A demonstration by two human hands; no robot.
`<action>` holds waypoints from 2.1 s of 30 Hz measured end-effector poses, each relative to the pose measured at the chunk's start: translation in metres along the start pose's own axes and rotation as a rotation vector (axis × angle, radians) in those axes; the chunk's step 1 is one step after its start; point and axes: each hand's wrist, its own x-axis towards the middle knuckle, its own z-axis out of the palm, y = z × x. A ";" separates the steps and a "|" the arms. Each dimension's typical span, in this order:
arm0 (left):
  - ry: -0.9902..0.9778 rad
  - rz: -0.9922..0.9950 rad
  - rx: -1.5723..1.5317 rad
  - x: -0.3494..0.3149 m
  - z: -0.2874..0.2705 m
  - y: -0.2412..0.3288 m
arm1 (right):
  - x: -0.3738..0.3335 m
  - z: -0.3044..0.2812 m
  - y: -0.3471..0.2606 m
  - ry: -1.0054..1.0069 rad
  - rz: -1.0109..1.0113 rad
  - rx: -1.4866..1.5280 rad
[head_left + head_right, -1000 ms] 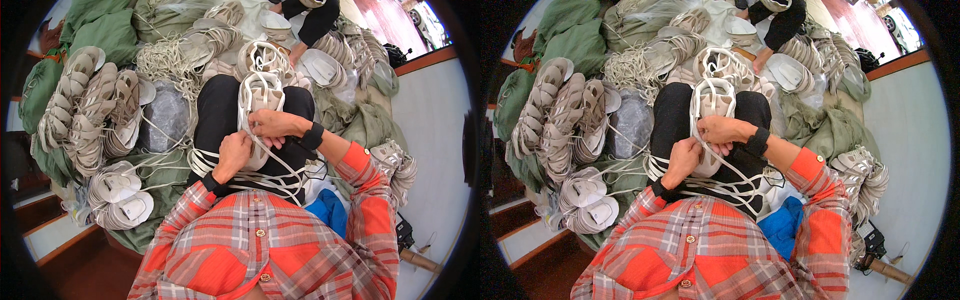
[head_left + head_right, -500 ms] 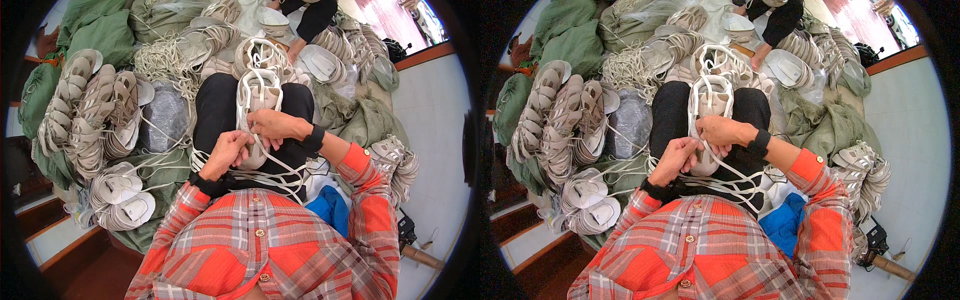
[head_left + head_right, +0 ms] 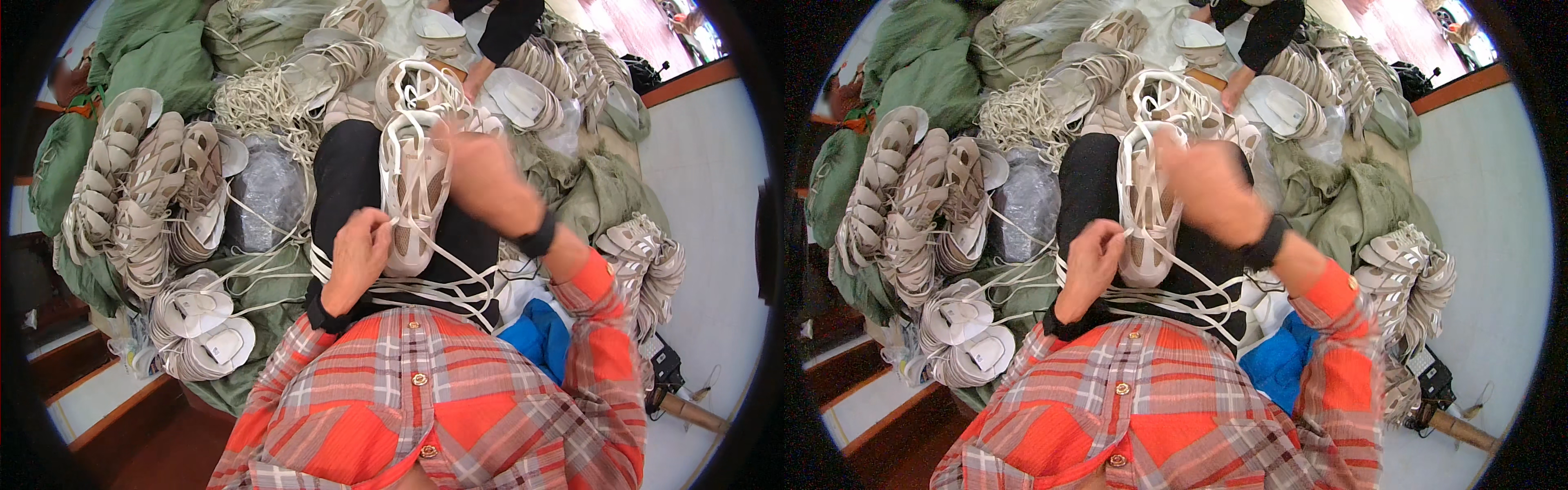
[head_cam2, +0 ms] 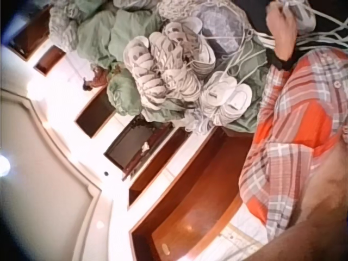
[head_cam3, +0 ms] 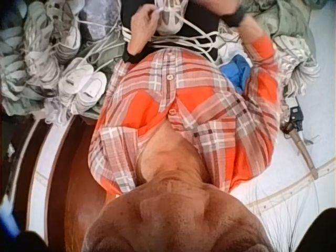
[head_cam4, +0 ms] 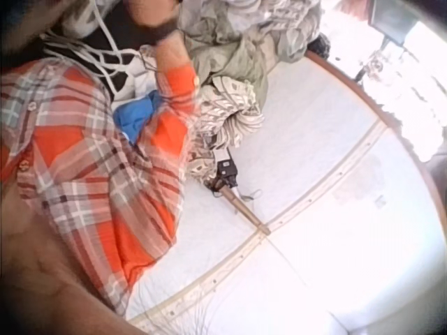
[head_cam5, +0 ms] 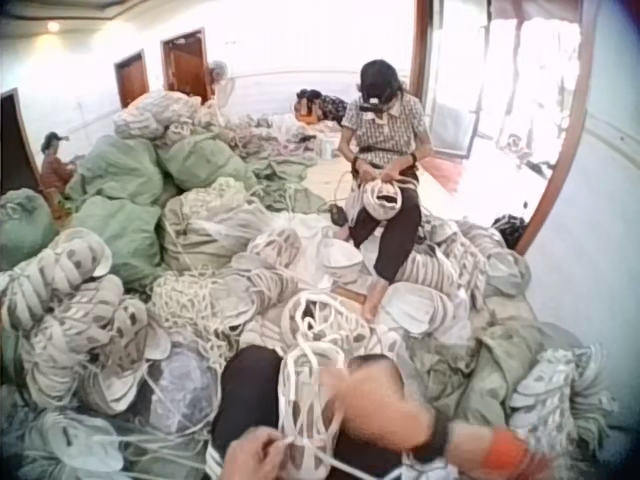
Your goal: Manually lacing and threading components for shoe assembly.
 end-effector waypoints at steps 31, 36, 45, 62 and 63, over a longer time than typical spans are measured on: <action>-0.566 0.302 -0.181 0.044 -0.023 0.006 | -0.539 -0.281 0.456 -0.412 1.032 -1.393; -0.491 0.210 -0.292 0.021 -0.013 -0.002 | -0.564 -0.278 0.459 -0.109 1.007 -1.522; -0.302 0.499 0.217 0.054 -0.032 0.038 | -0.589 -0.290 0.450 -0.298 0.865 -1.633; -0.785 0.861 0.853 0.088 -0.044 0.063 | -0.084 0.037 -0.013 0.316 0.234 0.432; -0.790 0.751 0.861 0.083 -0.064 0.067 | -0.089 0.041 -0.021 0.294 0.246 0.480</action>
